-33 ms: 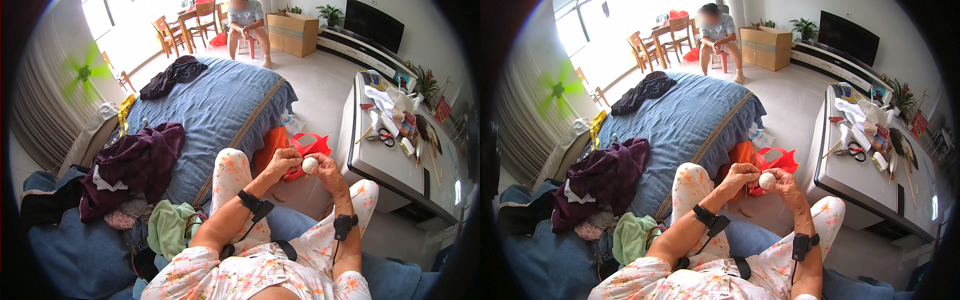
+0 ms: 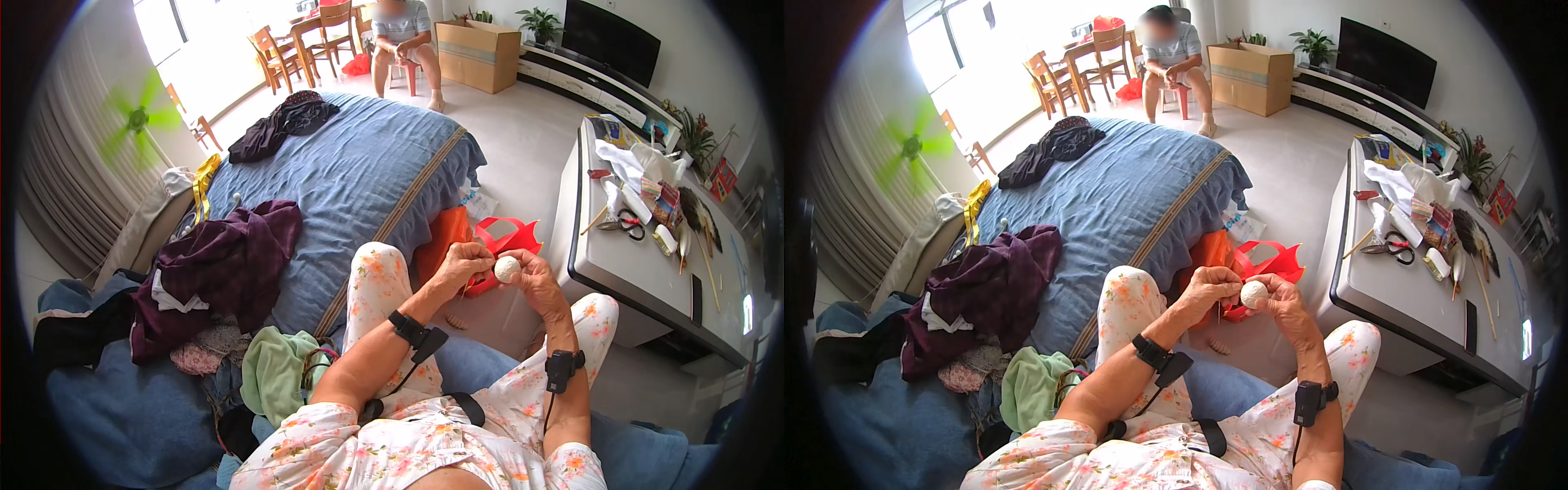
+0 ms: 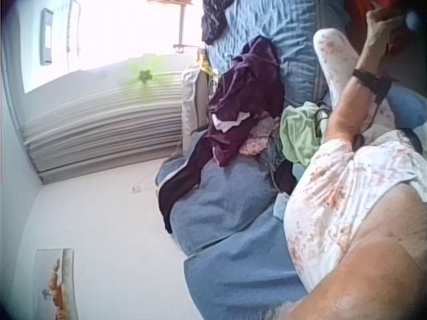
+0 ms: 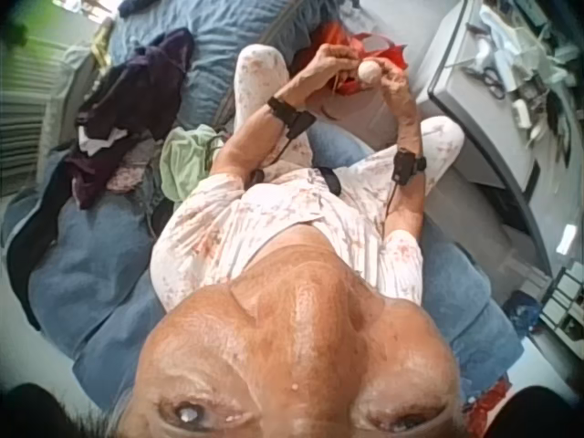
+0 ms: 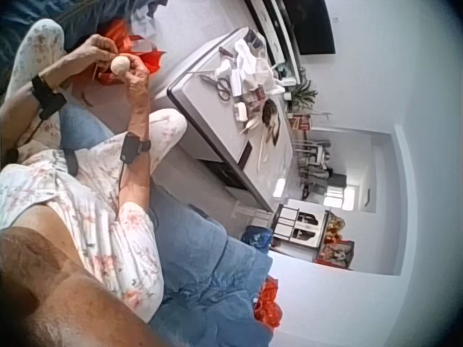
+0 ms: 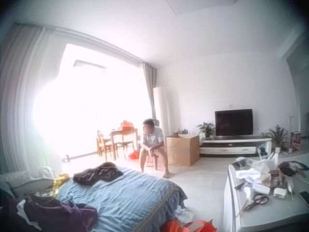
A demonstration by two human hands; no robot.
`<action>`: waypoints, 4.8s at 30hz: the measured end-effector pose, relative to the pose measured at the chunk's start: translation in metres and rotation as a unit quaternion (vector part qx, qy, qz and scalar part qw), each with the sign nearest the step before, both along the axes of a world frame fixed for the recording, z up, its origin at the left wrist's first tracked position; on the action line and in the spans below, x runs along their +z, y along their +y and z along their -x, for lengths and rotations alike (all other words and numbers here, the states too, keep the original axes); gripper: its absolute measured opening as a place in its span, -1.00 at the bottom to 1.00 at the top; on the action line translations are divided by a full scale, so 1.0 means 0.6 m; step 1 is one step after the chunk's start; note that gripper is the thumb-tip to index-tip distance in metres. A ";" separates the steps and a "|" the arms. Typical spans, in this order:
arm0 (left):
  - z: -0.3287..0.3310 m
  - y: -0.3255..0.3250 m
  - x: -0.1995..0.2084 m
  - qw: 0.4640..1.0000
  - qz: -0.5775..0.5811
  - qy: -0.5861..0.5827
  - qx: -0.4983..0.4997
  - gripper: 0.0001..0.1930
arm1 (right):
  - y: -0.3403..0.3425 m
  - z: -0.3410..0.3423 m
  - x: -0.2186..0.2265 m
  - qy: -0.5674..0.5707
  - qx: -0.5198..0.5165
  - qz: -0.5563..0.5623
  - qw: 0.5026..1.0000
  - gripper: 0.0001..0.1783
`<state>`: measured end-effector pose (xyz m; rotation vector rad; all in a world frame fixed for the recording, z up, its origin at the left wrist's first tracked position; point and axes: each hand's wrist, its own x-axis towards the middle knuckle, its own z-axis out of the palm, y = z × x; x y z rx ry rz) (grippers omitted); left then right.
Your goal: Repairing or sewing a small white round object using a needle and thread.
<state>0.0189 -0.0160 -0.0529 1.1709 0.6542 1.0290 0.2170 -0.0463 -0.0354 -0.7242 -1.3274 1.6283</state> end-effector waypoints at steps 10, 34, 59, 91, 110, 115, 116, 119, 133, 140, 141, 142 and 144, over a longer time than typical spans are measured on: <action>-0.002 -0.006 -0.012 0.999 -0.015 0.041 -0.013 -0.90 | 0.005 0.018 -0.013 0.182 -0.084 0.010 0.980 -0.50; 0.004 -0.003 0.012 0.996 0.019 0.000 -0.081 -0.90 | 0.017 -0.012 -0.034 -0.104 -0.182 -0.043 0.977 -0.50; 0.005 0.002 0.011 0.993 0.069 -0.026 -0.089 -0.81 | 0.021 -0.022 -0.016 0.249 -0.075 -0.016 0.966 -0.44; 0.013 0.020 -0.008 0.994 0.076 -0.064 -0.049 -0.92 | -0.005 0.013 -0.022 -0.124 -0.011 -0.013 0.992 -0.43; -0.011 -0.012 0.013 0.995 0.019 0.083 -0.052 -0.89 | 0.020 -0.013 -0.041 0.203 -0.108 0.016 0.973 -0.47; -0.015 -0.021 0.018 0.988 -0.036 0.118 -0.091 -0.89 | 0.028 -0.009 -0.054 0.121 -0.181 0.011 0.976 -0.56; -0.015 -0.021 0.020 0.988 -0.034 0.114 -0.096 -0.89 | 0.027 -0.007 -0.055 0.049 -0.201 -0.003 0.978 -0.59; -0.014 -0.021 0.026 0.992 -0.016 0.086 -0.091 -0.90 | 0.020 0.000 -0.052 -0.047 -0.209 -0.029 0.976 -0.61; 0.013 0.021 0.000 0.999 0.019 -0.034 -0.010 -0.91 | -0.002 0.006 -0.023 -0.120 -0.046 -0.036 0.991 -0.55; 0.009 0.016 -0.003 1.000 -0.010 0.029 0.002 -0.90 | 0.001 0.008 -0.023 0.052 -0.021 -0.046 0.997 -0.53; 0.007 0.013 -0.002 1.000 -0.003 0.029 -0.005 -0.90 | 0.000 0.008 -0.020 0.095 -0.028 -0.023 0.995 -0.53; 0.005 0.011 -0.002 1.000 -0.004 0.029 -0.007 -0.90 | 0.004 0.004 -0.025 0.095 -0.029 -0.024 0.995 -0.53; -0.003 0.004 0.000 0.999 -0.008 0.036 -0.028 -0.90 | 0.015 -0.002 -0.037 0.147 -0.067 -0.011 0.987 -0.49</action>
